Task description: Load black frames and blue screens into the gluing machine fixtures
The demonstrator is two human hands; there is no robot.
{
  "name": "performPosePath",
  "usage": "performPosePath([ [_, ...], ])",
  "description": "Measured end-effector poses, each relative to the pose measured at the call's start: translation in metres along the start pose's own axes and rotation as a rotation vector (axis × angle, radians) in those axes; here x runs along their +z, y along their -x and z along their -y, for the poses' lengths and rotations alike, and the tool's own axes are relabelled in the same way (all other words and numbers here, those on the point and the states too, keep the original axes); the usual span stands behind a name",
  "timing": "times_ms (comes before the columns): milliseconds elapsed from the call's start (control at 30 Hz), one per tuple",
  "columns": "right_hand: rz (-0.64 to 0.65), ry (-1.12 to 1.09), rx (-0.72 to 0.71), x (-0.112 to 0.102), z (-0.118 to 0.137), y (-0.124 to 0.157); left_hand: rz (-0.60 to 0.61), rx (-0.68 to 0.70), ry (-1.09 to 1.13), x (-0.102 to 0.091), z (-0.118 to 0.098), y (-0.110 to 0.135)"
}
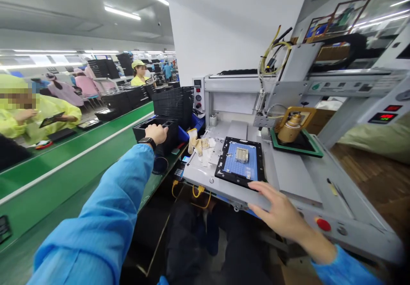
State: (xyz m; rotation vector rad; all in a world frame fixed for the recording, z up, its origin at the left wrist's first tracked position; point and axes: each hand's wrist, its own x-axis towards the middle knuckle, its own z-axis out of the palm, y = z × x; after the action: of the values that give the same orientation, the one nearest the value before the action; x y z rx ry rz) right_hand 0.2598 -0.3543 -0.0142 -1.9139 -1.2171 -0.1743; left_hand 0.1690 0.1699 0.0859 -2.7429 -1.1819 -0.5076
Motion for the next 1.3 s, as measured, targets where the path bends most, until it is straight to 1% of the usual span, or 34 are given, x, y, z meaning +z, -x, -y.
performPosePath([
  [100,0.017,-0.102,0.249,0.021,0.019,0.028,-0.041,-0.023,0.007,-0.006,0.001,0.004],
  [167,0.048,-0.21,0.403,0.043,0.026,0.044,-0.07,-0.038,0.014,-0.012,0.002,0.007],
  [200,0.068,-0.269,0.451,0.055,0.029,0.051,-0.089,-0.035,0.027,-0.017,0.004,0.01],
  [233,0.102,-0.323,0.479,0.068,0.03,0.056,-0.116,-0.023,0.049,-0.022,0.007,0.015],
  [300,0.197,-0.384,0.482,0.094,0.029,0.066,-0.188,0.033,0.112,-0.034,0.016,0.029],
  [367,0.304,-0.388,0.455,0.124,0.02,0.076,-0.275,0.114,0.18,-0.043,0.032,0.052],
  [433,0.378,-0.379,0.452,0.16,0.002,0.089,-0.338,0.186,0.223,-0.047,0.055,0.084],
  [467,0.404,-0.38,0.462,0.181,-0.011,0.098,-0.354,0.211,0.235,-0.047,0.07,0.103],
  [533,0.443,-0.383,0.511,0.227,-0.041,0.117,-0.349,0.229,0.236,-0.038,0.103,0.147],
  [600,0.507,-0.388,0.518,0.272,-0.07,0.135,-0.312,0.207,0.209,-0.022,0.141,0.195],
  [667,0.578,-0.369,0.503,0.31,-0.092,0.15,-0.259,0.154,0.178,0.0,0.18,0.245],
  [700,0.612,-0.359,0.488,0.325,-0.099,0.155,-0.227,0.124,0.169,0.011,0.198,0.269],
  [767,0.675,-0.352,0.458,0.348,-0.108,0.162,-0.161,0.074,0.165,0.033,0.23,0.312],
  [833,0.723,-0.376,0.448,0.363,-0.112,0.166,-0.096,0.039,0.177,0.049,0.25,0.345],
  [867,0.742,-0.398,0.453,0.369,-0.114,0.168,-0.069,0.025,0.189,0.055,0.255,0.357],
  [900,0.757,-0.42,0.461,0.374,-0.116,0.17,-0.045,0.01,0.205,0.06,0.257,0.367],
  [967,0.777,-0.456,0.488,0.381,-0.122,0.176,-0.006,-0.021,0.248,0.065,0.253,0.377],
  [1067,0.797,-0.445,0.582,0.387,-0.134,0.183,0.05,-0.04,0.303,0.066,0.238,0.378],
  [1133,0.799,-0.443,0.645,0.388,-0.141,0.185,0.061,-0.034,0.3,0.065,0.229,0.375],
  [1200,0.791,-0.471,0.68,0.387,-0.144,0.185,0.027,-0.04,0.27,0.062,0.223,0.371],
  [1300,0.781,-0.505,0.735,0.382,-0.144,0.187,-0.068,-0.079,0.225,0.056,0.217,0.365],
])
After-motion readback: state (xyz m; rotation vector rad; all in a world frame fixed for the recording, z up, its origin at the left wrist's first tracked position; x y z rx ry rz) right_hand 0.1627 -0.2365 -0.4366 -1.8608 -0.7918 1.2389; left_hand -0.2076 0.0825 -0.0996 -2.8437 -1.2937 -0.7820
